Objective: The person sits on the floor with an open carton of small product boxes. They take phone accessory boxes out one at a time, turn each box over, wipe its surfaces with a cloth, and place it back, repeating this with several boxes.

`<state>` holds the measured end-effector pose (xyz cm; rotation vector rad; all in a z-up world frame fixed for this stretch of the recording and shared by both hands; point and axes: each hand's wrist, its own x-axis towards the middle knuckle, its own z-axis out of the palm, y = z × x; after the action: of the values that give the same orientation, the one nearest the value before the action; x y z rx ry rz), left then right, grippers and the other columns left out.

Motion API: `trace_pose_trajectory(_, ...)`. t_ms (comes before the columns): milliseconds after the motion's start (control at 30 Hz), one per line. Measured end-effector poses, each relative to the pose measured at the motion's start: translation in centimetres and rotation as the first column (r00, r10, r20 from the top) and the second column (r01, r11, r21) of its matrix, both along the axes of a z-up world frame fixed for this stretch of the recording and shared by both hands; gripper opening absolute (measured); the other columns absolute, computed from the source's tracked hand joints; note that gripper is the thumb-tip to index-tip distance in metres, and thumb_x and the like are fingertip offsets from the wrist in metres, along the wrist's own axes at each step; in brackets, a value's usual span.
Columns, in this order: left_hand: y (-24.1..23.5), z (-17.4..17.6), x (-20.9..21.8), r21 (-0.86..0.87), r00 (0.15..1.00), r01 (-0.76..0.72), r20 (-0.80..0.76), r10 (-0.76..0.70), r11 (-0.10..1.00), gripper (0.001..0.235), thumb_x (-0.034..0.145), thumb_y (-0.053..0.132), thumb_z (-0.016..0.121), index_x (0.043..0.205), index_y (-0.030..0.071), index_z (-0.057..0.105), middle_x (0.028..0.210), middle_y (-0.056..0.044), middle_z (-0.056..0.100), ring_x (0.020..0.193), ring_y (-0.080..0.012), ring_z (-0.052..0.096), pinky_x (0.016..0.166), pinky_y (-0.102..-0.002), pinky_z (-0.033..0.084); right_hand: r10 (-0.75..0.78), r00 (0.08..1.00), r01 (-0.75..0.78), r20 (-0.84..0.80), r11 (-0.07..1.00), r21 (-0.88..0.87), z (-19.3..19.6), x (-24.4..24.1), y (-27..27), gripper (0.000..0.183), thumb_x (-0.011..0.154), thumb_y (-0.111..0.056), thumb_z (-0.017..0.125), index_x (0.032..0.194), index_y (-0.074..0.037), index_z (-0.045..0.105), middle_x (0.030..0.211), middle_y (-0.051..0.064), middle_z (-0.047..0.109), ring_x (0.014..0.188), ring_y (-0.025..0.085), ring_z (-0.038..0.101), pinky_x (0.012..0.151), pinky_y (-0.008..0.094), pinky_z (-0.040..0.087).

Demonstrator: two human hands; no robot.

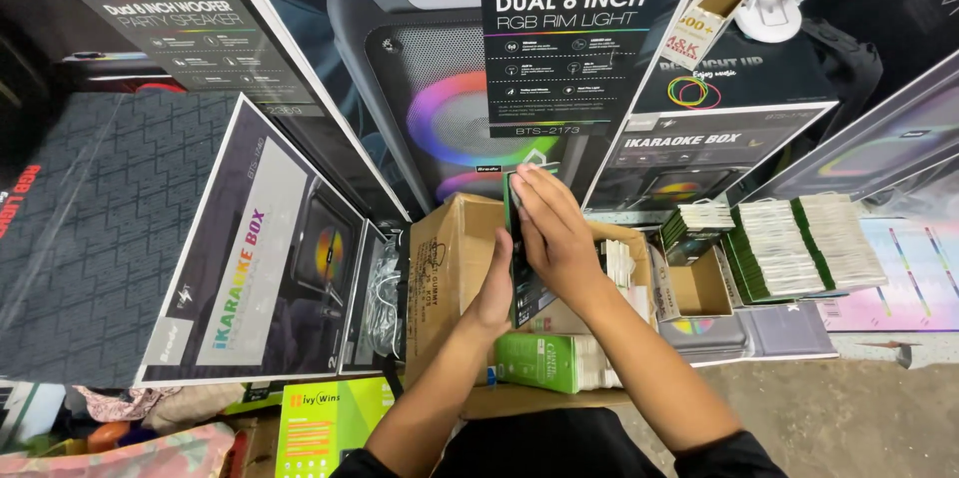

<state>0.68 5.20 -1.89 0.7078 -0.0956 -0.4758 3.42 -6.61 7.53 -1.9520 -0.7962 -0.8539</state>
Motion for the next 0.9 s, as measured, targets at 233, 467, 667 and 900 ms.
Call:
trace_pose_trajectory(233, 0.2, 0.8, -0.2, 0.036, 1.0, 0.0, -0.031, 0.001, 0.999, 0.093, 0.094, 0.076, 0.039, 0.156, 0.007, 0.04, 0.143, -0.011, 0.057, 0.128, -0.0212, 0.059, 0.108, -0.038, 0.048, -0.076, 0.997, 0.076, -0.008, 0.997, 0.014, -1.2, 0.6, -1.1, 0.04, 0.098, 0.008, 0.061, 0.138, 0.001, 0.06, 0.14, 0.019, 0.06, 0.136, 0.038, 0.058, 0.116, 0.043, 0.046)
trace_pose_trajectory(467, 0.2, 0.0, -0.3, 0.058, 1.0, -0.012, -0.01, 0.013, 0.998, 0.091, 0.095, 0.077, 0.037, 0.15, 0.006, 0.047, 0.128, -0.009, 0.063, 0.112, -0.0189, 0.063, 0.097, -0.035, 0.053, -0.099, 0.994, 0.1, -0.044, 0.995, 0.02, -1.6, 0.8, -1.9, 0.039, 0.099, 0.007, 0.059, 0.138, 0.002, 0.06, 0.142, 0.02, 0.06, 0.137, 0.039, 0.057, 0.117, 0.043, 0.044)
trace_pose_trajectory(667, 0.3, 0.5, -0.4, 0.055, 1.0, 0.003, 0.027, -0.005, 0.998, 0.091, 0.097, 0.079, 0.035, 0.141, 0.002, 0.054, 0.115, -0.01, 0.067, 0.103, -0.0193, 0.067, 0.092, -0.033, 0.055, -0.137, 0.985, 0.143, -0.106, 0.989, 0.049, -1.8, 0.8, -2.3, 0.039, 0.099, 0.006, 0.058, 0.138, 0.001, 0.061, 0.141, 0.02, 0.062, 0.136, 0.036, 0.058, 0.116, 0.041, 0.045)
trace_pose_trajectory(900, 0.7, 1.8, -0.5, 0.024, 1.0, 0.011, 0.011, -0.011, 1.0, 0.094, 0.093, 0.079, 0.036, 0.144, 0.002, 0.052, 0.124, -0.013, 0.067, 0.103, -0.0244, 0.07, 0.091, -0.033, 0.058, -0.187, 0.954, 0.214, -0.234, 0.972, 0.1, -2.4, 1.4, -3.2, 0.033, 0.103, 0.002, 0.057, 0.135, -0.001, 0.064, 0.137, 0.02, 0.064, 0.129, 0.033, 0.063, 0.111, 0.037, 0.048)
